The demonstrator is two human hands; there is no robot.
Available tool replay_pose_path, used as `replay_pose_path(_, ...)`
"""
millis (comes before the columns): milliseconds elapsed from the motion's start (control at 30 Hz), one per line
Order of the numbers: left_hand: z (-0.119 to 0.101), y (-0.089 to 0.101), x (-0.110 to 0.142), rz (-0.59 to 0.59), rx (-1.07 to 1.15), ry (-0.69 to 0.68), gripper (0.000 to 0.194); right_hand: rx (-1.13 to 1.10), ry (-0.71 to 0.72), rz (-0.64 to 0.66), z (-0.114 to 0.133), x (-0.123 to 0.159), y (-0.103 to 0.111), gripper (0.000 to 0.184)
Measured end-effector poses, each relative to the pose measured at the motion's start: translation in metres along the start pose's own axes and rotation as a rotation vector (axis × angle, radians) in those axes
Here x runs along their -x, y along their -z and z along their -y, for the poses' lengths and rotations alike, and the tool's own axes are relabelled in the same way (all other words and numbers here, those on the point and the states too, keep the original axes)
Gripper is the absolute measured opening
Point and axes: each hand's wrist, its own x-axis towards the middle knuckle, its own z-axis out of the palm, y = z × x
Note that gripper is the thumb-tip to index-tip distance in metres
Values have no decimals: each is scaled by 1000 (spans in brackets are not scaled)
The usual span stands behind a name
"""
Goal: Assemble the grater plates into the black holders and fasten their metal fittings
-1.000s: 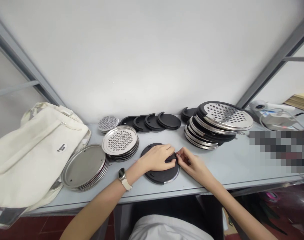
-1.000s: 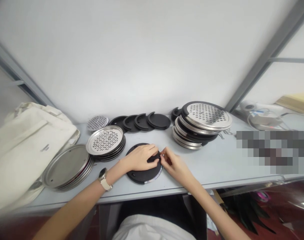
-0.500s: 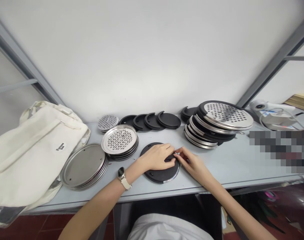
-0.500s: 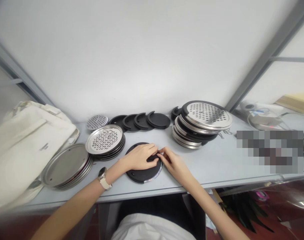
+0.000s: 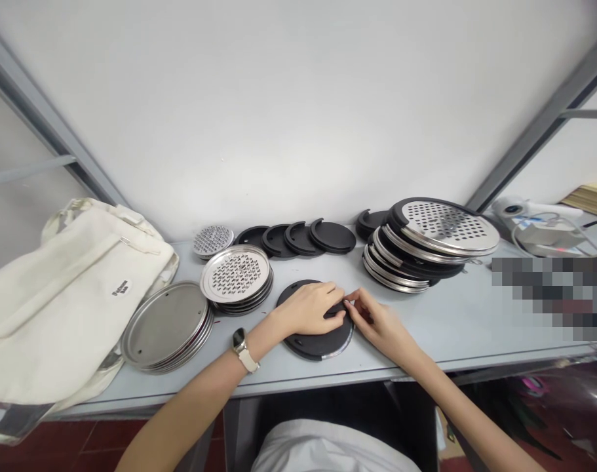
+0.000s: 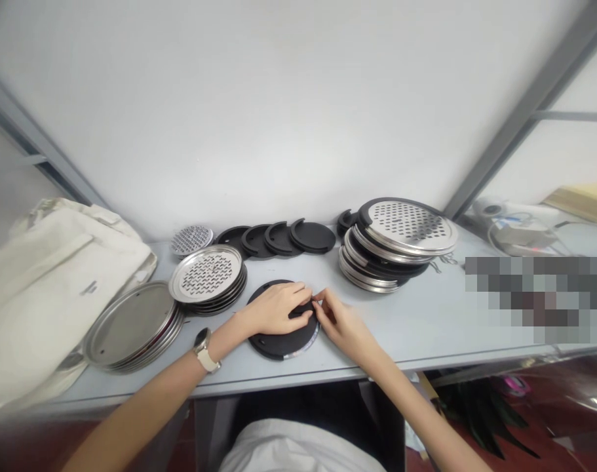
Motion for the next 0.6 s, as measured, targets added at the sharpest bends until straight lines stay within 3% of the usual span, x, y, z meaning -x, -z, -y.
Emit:
replay_pose_path(400,-2,-3,-1,-27,-34,10,14,10,-13,-23,-1,1,1,9)
replay_pose_path(600,-2,-3,-2,-24,-22,36,14,3,-8,-63,0,1,-1,15)
